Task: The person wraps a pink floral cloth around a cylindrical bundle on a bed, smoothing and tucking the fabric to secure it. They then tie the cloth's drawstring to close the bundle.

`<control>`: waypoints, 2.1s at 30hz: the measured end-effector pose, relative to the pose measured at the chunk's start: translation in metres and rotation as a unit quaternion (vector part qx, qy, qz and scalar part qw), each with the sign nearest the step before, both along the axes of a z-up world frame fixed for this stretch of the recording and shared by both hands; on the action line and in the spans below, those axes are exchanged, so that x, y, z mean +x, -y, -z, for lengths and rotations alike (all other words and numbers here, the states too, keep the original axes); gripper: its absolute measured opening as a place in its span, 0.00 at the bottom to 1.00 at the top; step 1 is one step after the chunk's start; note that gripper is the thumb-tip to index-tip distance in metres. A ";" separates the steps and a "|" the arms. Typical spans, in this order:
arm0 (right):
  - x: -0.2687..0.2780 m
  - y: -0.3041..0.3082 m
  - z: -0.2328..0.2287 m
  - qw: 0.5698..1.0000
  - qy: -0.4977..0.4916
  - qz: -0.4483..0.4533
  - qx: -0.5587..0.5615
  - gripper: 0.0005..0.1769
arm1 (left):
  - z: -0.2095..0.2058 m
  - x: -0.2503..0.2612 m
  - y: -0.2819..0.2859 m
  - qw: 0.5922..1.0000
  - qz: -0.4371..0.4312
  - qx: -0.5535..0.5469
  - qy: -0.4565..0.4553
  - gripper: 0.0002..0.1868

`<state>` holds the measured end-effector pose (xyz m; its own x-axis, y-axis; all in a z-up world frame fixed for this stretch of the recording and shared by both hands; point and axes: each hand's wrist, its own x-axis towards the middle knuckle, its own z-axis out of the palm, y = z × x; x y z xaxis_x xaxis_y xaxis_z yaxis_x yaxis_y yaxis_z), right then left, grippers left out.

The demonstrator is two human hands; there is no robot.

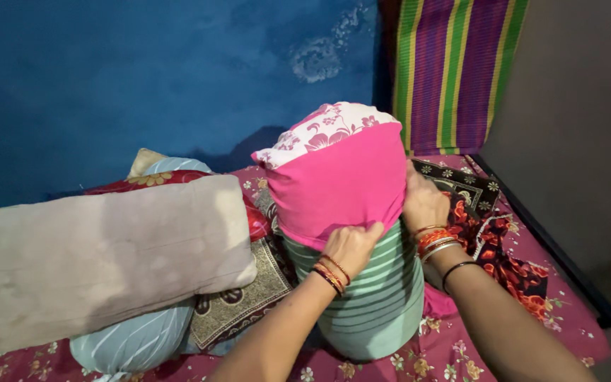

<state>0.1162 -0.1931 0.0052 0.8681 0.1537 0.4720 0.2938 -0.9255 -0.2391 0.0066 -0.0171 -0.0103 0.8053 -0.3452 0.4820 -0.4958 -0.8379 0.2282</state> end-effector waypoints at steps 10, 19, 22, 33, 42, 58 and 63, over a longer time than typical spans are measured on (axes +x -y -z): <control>-0.029 0.026 0.063 0.996 -0.091 0.020 -0.011 0.30 | 0.031 -0.013 0.001 0.986 -0.051 0.122 0.105 0.06; -0.018 0.007 0.010 0.990 -0.017 0.016 0.139 0.25 | 0.000 -0.031 -0.011 0.999 0.010 0.035 0.037 0.08; 0.004 -0.004 0.003 0.995 -0.035 0.013 0.094 0.24 | -0.003 -0.031 -0.022 0.999 0.009 0.027 0.020 0.09; 0.026 0.055 0.131 0.964 -0.247 -0.033 0.087 0.22 | 0.023 -0.027 -0.017 0.988 -0.010 0.099 0.115 0.08; 0.042 0.037 0.189 0.868 -0.150 -0.164 0.444 0.24 | 0.038 -0.046 -0.017 0.989 -0.074 -0.091 0.094 0.13; -0.088 -0.102 0.037 0.985 -0.130 0.033 0.111 0.17 | 0.104 0.024 -0.135 0.948 -0.279 -0.100 -0.113 0.12; -0.069 -0.113 0.062 0.982 -0.180 0.011 0.052 0.18 | 0.107 0.001 -0.091 0.939 -0.300 -0.140 -0.096 0.18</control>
